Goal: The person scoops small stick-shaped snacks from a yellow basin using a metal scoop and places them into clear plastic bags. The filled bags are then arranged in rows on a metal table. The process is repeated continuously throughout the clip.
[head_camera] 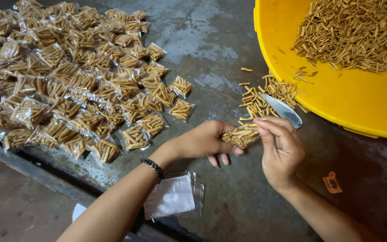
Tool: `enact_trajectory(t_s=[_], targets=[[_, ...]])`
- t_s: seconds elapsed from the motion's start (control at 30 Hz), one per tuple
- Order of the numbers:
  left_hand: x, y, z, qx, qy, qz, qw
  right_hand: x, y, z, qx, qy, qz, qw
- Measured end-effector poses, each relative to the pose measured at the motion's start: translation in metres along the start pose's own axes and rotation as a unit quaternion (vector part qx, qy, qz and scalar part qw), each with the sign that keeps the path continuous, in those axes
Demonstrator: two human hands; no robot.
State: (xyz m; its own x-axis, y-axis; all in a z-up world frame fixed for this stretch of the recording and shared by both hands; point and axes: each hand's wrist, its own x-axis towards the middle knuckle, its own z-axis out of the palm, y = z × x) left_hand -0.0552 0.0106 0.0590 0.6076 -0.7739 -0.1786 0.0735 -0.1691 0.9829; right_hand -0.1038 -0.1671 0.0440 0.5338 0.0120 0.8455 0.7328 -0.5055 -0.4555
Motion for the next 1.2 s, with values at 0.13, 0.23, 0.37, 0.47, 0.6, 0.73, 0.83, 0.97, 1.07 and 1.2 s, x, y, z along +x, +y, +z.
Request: enact_trajectory(t_s=[0.13, 0.23, 0.37, 0.47, 0.6, 0.73, 0.83, 0.97, 1.07, 1.2], targets=[[0.005, -0.01, -0.002, 0.0, -0.008, 0.003, 1.0, -0.002, 0.002, -0.001, -0.017, -0.005, 0.003, 1.0], [0.004, -0.009, -0.002, -0.014, -0.01, 0.005, 1.0, 0.001, 0.006, -0.004, -0.05, -0.004, -0.009, 0.999], [0.003, -0.008, -0.004, -0.046, -0.01, 0.018, 0.999, 0.007, 0.026, -0.007, -0.051, 0.043, 0.053, 0.996], [0.01, -0.018, -0.004, -0.048, -0.007, 0.041, 0.998, 0.007, 0.032, -0.01, -0.037, 0.002, 0.048, 0.998], [0.011, -0.016, -0.002, -0.081, -0.004, 0.038, 0.996, -0.005, 0.019, 0.005, 0.046, -0.089, 0.099, 0.99], [0.011, -0.019, 0.0, -0.069, -0.015, 0.038, 0.997, -0.008, 0.016, 0.003, 0.072, -0.076, 0.151, 0.983], [0.014, -0.021, 0.0, -0.014, 0.005, 0.069, 0.998, -0.006, 0.014, 0.0, 0.107, -0.077, 0.192, 0.972], [0.018, -0.027, -0.004, -0.085, -0.007, 0.064, 0.994, -0.006, 0.011, 0.001, 0.13, -0.103, 0.182, 0.969], [0.018, -0.031, -0.004, -0.107, -0.027, 0.056, 0.992, -0.006, 0.016, 0.002, 0.102, -0.108, 0.158, 0.976], [0.027, -0.046, -0.004, -0.122, -0.046, 0.035, 0.991, -0.007, 0.017, -0.001, 0.069, -0.07, 0.154, 0.983]])
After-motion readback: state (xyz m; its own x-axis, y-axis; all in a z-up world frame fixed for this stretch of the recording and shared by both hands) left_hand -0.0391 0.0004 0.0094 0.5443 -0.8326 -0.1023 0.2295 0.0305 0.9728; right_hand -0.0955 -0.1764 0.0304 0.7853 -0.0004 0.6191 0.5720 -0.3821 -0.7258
